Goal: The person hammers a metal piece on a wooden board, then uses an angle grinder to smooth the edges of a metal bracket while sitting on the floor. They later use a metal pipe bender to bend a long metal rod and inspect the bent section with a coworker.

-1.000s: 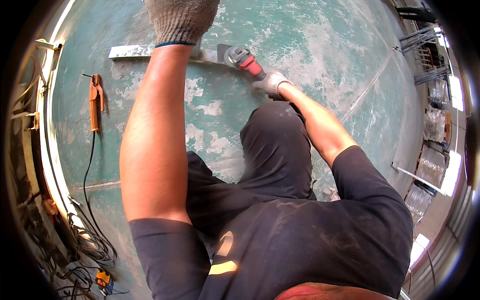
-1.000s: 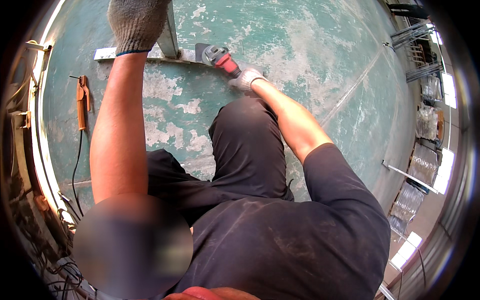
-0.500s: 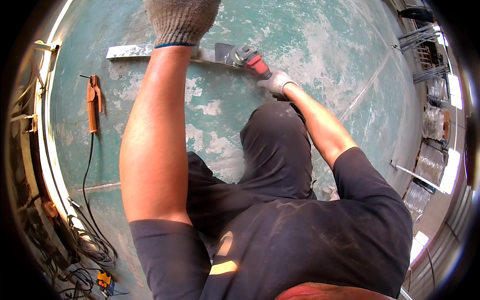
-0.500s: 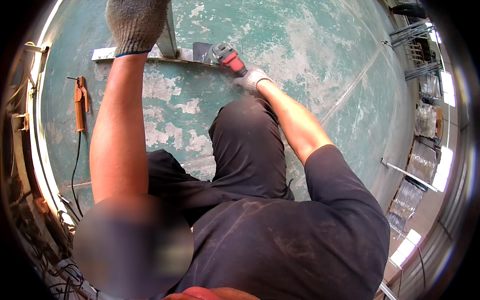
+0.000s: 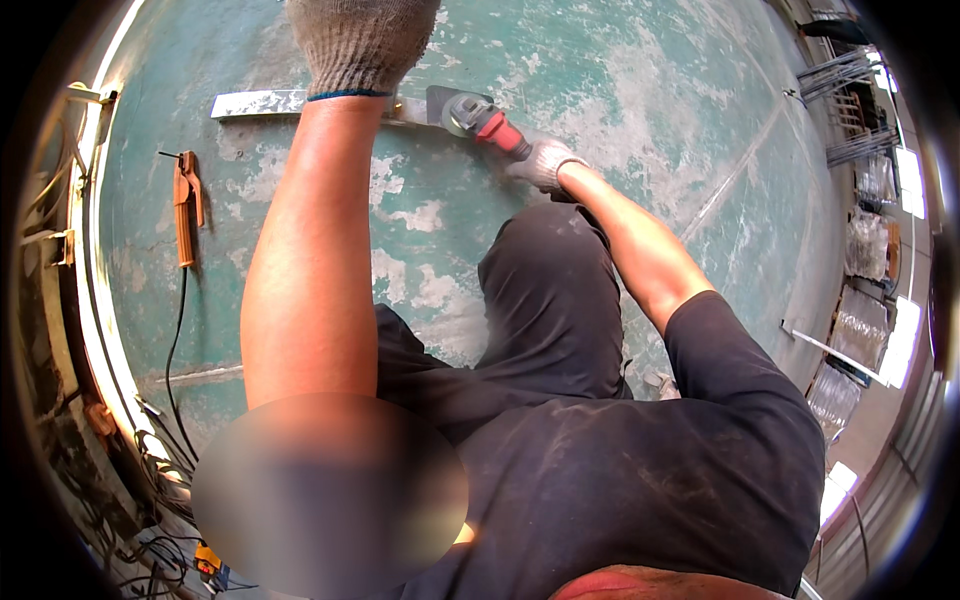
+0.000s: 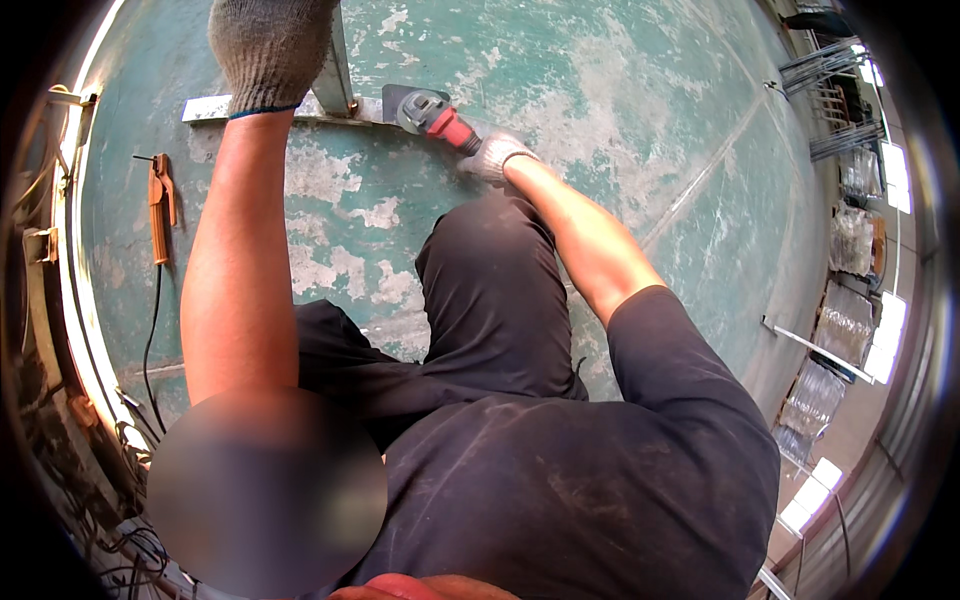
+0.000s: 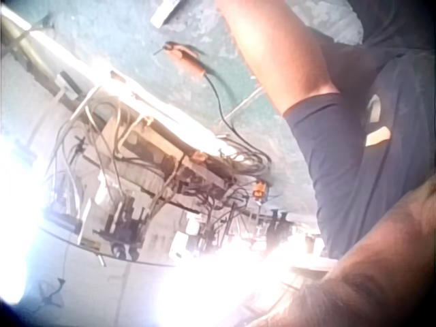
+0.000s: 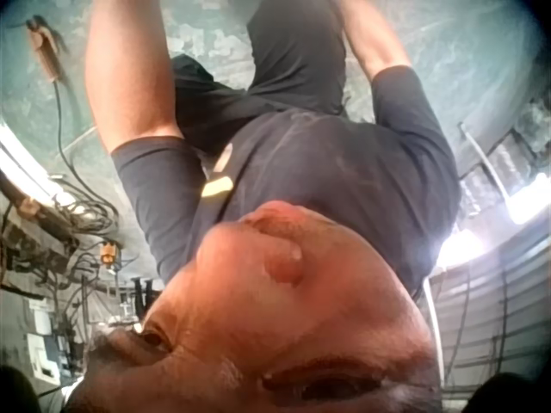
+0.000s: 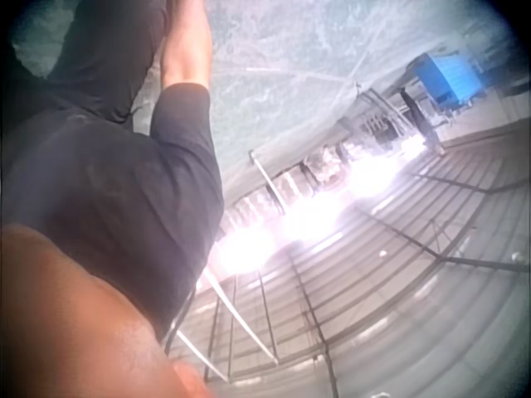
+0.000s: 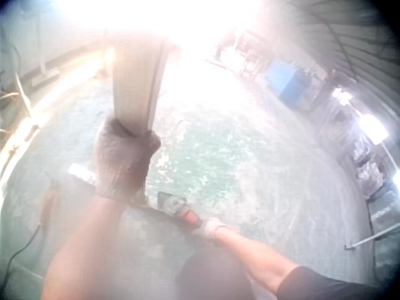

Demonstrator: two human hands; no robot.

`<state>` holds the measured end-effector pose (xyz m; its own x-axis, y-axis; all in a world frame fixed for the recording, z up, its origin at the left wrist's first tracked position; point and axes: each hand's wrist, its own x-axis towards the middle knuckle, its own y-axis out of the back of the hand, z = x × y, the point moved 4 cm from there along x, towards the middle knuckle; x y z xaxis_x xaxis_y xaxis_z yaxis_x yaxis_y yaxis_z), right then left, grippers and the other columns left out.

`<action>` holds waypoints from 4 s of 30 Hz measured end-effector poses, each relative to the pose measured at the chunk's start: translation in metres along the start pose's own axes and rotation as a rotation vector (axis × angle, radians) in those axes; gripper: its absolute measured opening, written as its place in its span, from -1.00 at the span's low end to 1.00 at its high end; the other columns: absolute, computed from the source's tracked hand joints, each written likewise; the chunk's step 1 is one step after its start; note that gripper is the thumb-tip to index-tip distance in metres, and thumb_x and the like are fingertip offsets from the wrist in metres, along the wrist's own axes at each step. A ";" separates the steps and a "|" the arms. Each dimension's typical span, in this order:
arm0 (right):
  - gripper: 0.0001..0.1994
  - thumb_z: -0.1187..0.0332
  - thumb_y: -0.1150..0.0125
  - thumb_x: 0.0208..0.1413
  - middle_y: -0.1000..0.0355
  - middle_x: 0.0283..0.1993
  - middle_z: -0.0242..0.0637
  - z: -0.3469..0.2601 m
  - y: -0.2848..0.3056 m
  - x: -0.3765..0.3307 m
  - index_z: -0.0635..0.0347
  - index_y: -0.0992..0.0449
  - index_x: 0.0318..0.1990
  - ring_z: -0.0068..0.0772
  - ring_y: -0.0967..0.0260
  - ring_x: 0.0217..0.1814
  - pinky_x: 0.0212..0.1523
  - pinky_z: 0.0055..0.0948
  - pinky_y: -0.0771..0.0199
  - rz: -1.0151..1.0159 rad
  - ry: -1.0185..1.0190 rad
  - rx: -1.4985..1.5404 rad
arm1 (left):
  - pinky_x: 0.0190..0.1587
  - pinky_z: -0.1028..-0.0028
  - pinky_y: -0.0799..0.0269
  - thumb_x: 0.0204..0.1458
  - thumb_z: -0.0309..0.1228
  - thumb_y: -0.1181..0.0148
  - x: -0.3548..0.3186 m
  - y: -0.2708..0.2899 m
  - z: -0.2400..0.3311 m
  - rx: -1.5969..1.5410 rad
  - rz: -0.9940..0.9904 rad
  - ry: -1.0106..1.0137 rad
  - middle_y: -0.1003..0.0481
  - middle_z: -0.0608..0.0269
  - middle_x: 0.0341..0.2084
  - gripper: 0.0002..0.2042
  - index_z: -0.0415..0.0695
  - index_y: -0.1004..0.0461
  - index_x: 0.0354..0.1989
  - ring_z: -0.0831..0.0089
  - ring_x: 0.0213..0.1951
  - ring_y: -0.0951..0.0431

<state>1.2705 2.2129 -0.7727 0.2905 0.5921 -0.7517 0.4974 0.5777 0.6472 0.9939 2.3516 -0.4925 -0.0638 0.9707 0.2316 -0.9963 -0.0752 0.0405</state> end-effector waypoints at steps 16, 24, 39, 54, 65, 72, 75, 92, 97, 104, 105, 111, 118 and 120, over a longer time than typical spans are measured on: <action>-0.39 -0.16 -0.52 -0.04 -0.73 -0.24 -0.06 0.017 -0.015 0.031 0.24 -0.76 -0.07 -0.17 -0.73 -0.26 -0.13 -0.14 -0.74 0.066 0.102 0.047 | -0.11 0.26 -0.59 -0.04 -0.50 -0.42 0.002 -0.001 -0.001 0.091 0.071 -0.048 -0.67 0.06 -0.29 -0.63 -0.32 -0.60 -0.02 0.30 -0.20 -0.68; -0.39 -0.15 -0.52 -0.05 -0.71 -0.27 -0.08 -0.003 -0.004 0.002 0.25 -0.76 -0.06 -0.14 -0.72 -0.27 -0.16 -0.14 -0.74 -0.003 0.029 0.062 | -0.12 0.30 -0.58 -0.04 -0.52 -0.42 0.004 -0.001 -0.014 -0.093 0.028 -0.017 -0.64 0.15 -0.29 -0.63 -0.31 -0.58 -0.01 0.38 -0.21 -0.64; -0.37 -0.19 -0.53 -0.04 -0.71 -0.29 -0.10 -0.008 0.002 -0.021 0.25 -0.77 -0.09 -0.19 -0.72 -0.25 -0.16 -0.15 -0.71 -0.044 -0.016 -0.001 | -0.07 0.31 -0.60 -0.04 -0.56 -0.43 0.003 -0.003 -0.018 -0.016 0.090 -0.018 -0.68 0.13 -0.24 -0.62 -0.30 -0.59 0.01 0.37 -0.15 -0.66; -0.49 -0.08 -0.50 0.01 -0.72 -0.30 -0.10 -0.004 0.013 -0.016 0.26 -0.76 -0.17 -0.20 -0.72 -0.32 -0.18 -0.18 -0.72 -0.033 0.037 -0.015 | -0.06 0.28 -0.60 -0.04 -0.49 -0.43 0.003 -0.002 -0.005 0.137 0.093 -0.025 -0.68 0.01 -0.25 -0.62 -0.33 -0.57 -0.01 0.28 -0.16 -0.70; -0.48 -0.11 -0.50 0.02 -0.70 -0.39 -0.12 -0.010 0.012 -0.012 0.27 -0.76 -0.22 -0.22 -0.70 -0.42 -0.28 -0.22 -0.71 -0.057 0.014 -0.039 | -0.08 0.32 -0.60 -0.03 -0.54 -0.41 -0.008 -0.003 -0.001 0.065 0.076 -0.098 -0.66 0.09 -0.25 -0.61 -0.32 -0.56 0.01 0.37 -0.16 -0.65; -0.48 -0.12 -0.49 0.04 -0.69 -0.41 -0.12 -0.009 0.009 -0.009 0.28 -0.76 -0.25 -0.22 -0.69 -0.42 -0.25 -0.18 -0.71 -0.061 -0.010 0.011 | -0.04 0.30 -0.61 -0.02 -0.54 -0.41 -0.006 -0.002 0.001 0.004 0.070 -0.006 -0.66 0.10 -0.24 -0.62 -0.33 -0.56 0.02 0.35 -0.15 -0.66; -0.48 -0.12 -0.48 0.05 -0.69 -0.41 -0.12 -0.016 0.012 -0.012 0.27 -0.76 -0.23 -0.21 -0.68 -0.42 -0.25 -0.16 -0.70 -0.067 0.001 -0.034 | -0.04 0.28 -0.61 -0.02 -0.53 -0.41 -0.001 -0.001 -0.004 -0.001 0.053 -0.060 -0.67 0.08 -0.23 -0.61 -0.33 -0.56 0.02 0.32 -0.14 -0.67; -0.48 -0.09 -0.49 0.03 -0.70 -0.35 -0.12 -0.018 0.014 -0.010 0.26 -0.75 -0.18 -0.20 -0.70 -0.38 -0.26 -0.17 -0.71 -0.066 -0.015 0.013 | -0.05 0.19 -0.61 -0.04 -0.48 -0.41 0.001 -0.001 -0.006 0.110 0.078 -0.082 -0.68 -0.01 -0.30 -0.64 -0.31 -0.60 -0.03 0.19 -0.18 -0.71; -0.49 -0.09 -0.49 0.04 -0.70 -0.34 -0.12 -0.017 0.015 -0.015 0.26 -0.75 -0.17 -0.21 -0.70 -0.38 -0.23 -0.17 -0.72 -0.052 -0.002 -0.012 | -0.03 0.19 -0.60 -0.05 -0.47 -0.41 -0.006 0.001 0.010 0.105 0.106 0.001 -0.68 -0.03 -0.29 -0.62 -0.29 -0.62 -0.01 0.15 -0.16 -0.73; -0.51 -0.10 -0.47 0.04 -0.70 -0.35 -0.13 -0.014 0.010 -0.008 0.21 -0.75 -0.17 -0.22 -0.69 -0.40 -0.20 -0.18 -0.72 -0.021 -0.020 -0.050 | -0.01 0.17 -0.61 -0.05 -0.45 -0.41 -0.006 0.001 0.012 0.218 0.096 -0.021 -0.69 -0.05 -0.25 -0.61 -0.27 -0.62 0.01 0.12 -0.14 -0.74; -0.49 -0.10 -0.48 0.04 -0.70 -0.35 -0.13 -0.014 0.011 -0.009 0.22 -0.74 -0.16 -0.22 -0.69 -0.41 -0.20 -0.18 -0.72 -0.023 -0.019 -0.023 | -0.01 0.16 -0.61 -0.05 -0.44 -0.41 -0.004 0.002 0.014 0.305 0.098 -0.016 -0.70 -0.06 -0.24 -0.60 -0.26 -0.62 0.01 0.09 -0.12 -0.74; -0.46 -0.10 -0.55 0.06 -0.65 -0.37 -0.22 0.005 0.019 -0.038 0.27 -0.70 -0.11 -0.30 -0.63 -0.46 -0.30 -0.22 -0.67 0.066 0.067 0.350 | 0.02 0.04 -0.62 -0.02 -0.33 -0.47 0.005 0.001 -0.021 0.153 0.103 -0.040 -0.71 -0.21 -0.15 -0.53 -0.32 -0.60 0.05 -0.13 -0.02 -0.75; -0.55 0.06 -0.67 0.04 -0.59 -0.40 -0.29 0.022 0.006 -0.041 0.26 -0.59 -0.25 -0.44 -0.52 -0.54 -0.43 -0.28 -0.57 0.079 0.068 0.857 | -0.03 0.10 -0.65 0.03 -0.33 -0.48 0.009 0.007 -0.006 0.459 0.046 -0.020 -0.71 -0.22 -0.18 -0.55 -0.35 -0.59 0.05 -0.05 -0.06 -0.77; -0.62 0.10 -0.61 0.09 -0.53 -0.47 -0.33 0.020 0.002 -0.038 0.22 -0.59 -0.25 -0.44 -0.49 -0.57 -0.48 -0.28 -0.51 0.051 0.074 0.745 | -0.05 0.10 -0.66 0.04 -0.33 -0.47 0.008 0.005 0.000 0.474 -0.002 -0.008 -0.70 -0.24 -0.22 -0.60 -0.34 -0.62 -0.01 -0.07 -0.09 -0.77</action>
<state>1.2768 2.1802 -0.7452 0.2853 0.6591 -0.6959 0.9141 0.0310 0.4042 0.9887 2.3592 -0.4905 -0.0593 0.9694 0.2382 -0.8606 -0.1706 0.4798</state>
